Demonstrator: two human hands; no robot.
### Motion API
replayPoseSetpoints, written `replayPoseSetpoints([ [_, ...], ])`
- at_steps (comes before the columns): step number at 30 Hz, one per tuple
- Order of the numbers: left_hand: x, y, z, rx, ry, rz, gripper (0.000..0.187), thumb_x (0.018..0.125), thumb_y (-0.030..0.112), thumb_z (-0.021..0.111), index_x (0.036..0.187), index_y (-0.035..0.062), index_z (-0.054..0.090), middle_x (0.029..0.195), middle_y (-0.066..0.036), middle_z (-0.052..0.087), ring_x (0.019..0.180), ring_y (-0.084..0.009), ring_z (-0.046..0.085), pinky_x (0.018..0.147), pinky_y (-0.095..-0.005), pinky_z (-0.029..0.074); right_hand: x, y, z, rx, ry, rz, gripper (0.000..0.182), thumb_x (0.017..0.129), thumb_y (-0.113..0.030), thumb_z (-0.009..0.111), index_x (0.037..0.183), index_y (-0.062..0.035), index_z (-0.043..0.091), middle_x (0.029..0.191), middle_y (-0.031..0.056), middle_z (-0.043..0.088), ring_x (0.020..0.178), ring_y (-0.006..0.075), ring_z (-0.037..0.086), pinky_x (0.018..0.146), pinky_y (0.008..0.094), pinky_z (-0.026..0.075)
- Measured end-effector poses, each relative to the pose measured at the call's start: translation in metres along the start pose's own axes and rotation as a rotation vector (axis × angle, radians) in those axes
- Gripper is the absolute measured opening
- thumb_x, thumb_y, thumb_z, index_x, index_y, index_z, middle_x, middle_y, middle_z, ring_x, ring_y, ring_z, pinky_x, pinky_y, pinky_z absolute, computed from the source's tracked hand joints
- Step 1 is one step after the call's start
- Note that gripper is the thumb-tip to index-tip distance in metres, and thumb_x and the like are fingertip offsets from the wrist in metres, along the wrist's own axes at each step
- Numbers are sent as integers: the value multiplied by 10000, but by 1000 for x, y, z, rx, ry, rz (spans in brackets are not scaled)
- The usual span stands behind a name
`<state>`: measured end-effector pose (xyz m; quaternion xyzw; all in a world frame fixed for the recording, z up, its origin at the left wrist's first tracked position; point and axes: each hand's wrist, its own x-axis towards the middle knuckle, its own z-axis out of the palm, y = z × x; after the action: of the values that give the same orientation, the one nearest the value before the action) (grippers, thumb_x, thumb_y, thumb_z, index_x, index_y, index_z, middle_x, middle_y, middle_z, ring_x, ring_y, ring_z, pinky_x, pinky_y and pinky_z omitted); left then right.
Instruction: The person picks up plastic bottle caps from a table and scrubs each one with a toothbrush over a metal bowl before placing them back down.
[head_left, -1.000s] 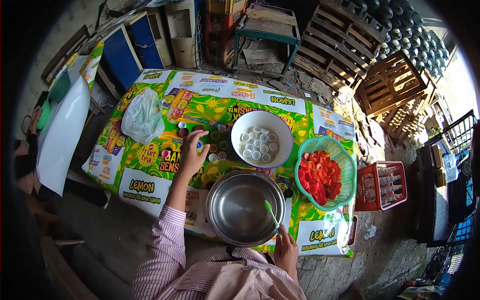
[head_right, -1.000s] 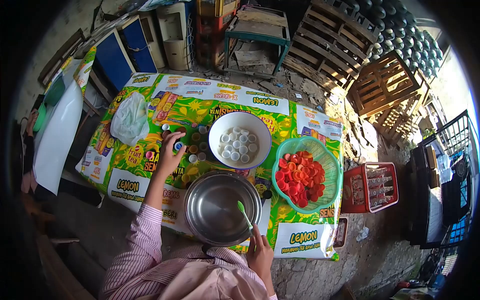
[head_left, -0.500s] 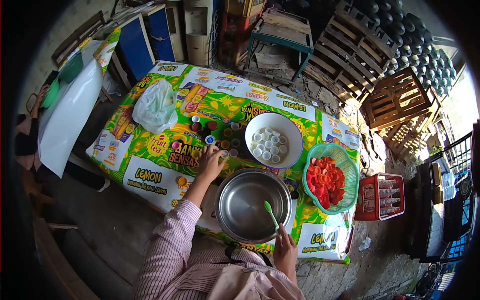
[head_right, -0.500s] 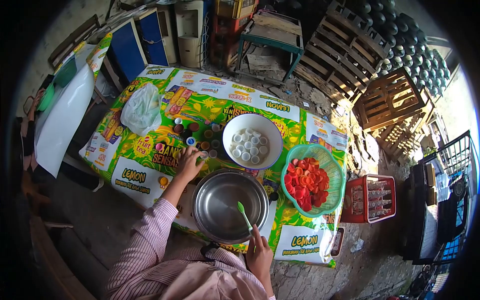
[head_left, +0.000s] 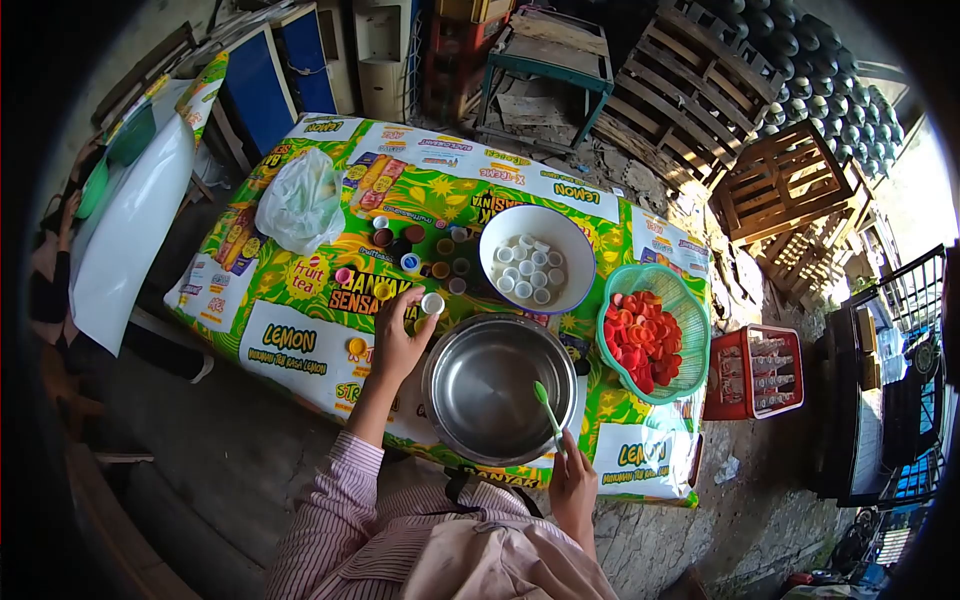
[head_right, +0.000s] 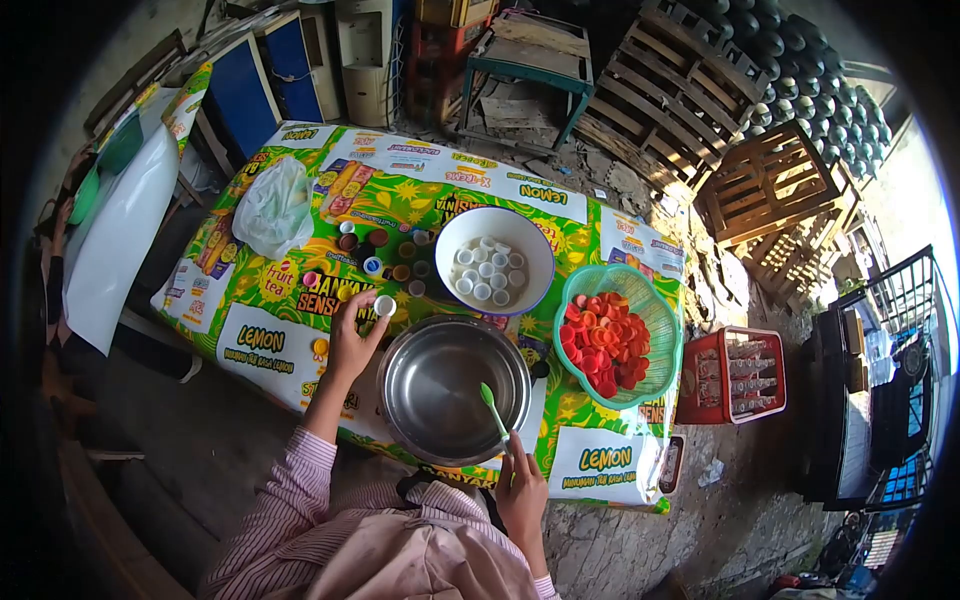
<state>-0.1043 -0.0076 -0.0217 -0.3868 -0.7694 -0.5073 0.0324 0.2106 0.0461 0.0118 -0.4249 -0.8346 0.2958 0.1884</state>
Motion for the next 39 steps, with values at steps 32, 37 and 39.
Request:
replayPoseSetpoints([
  [32,-58,20,61,39,-704,-11,392,643,34,695,1008,56,554,989,-110,553,908,-321,579,758,-407,485,-13,7,-5,43,87,-68,390,863,-48,517,1252,-67,500,791,174,600,631,333,590,532,401,449],
  [37,-56,30,53,-209,-629,11,327,645,18,702,944,43,575,941,-81,574,823,-241,596,733,-338,482,-12,4,-2,73,59,-44,390,867,-59,517,1256,-68,498,812,177,604,653,338,596,559,410,455],
  [39,-56,35,50,-383,-668,-134,321,676,34,705,977,47,594,939,-58,621,824,-144,593,710,-283,472,-8,0,0,35,44,-33,392,870,-71,518,1261,-89,499,819,168,606,650,336,596,557,409,454],
])
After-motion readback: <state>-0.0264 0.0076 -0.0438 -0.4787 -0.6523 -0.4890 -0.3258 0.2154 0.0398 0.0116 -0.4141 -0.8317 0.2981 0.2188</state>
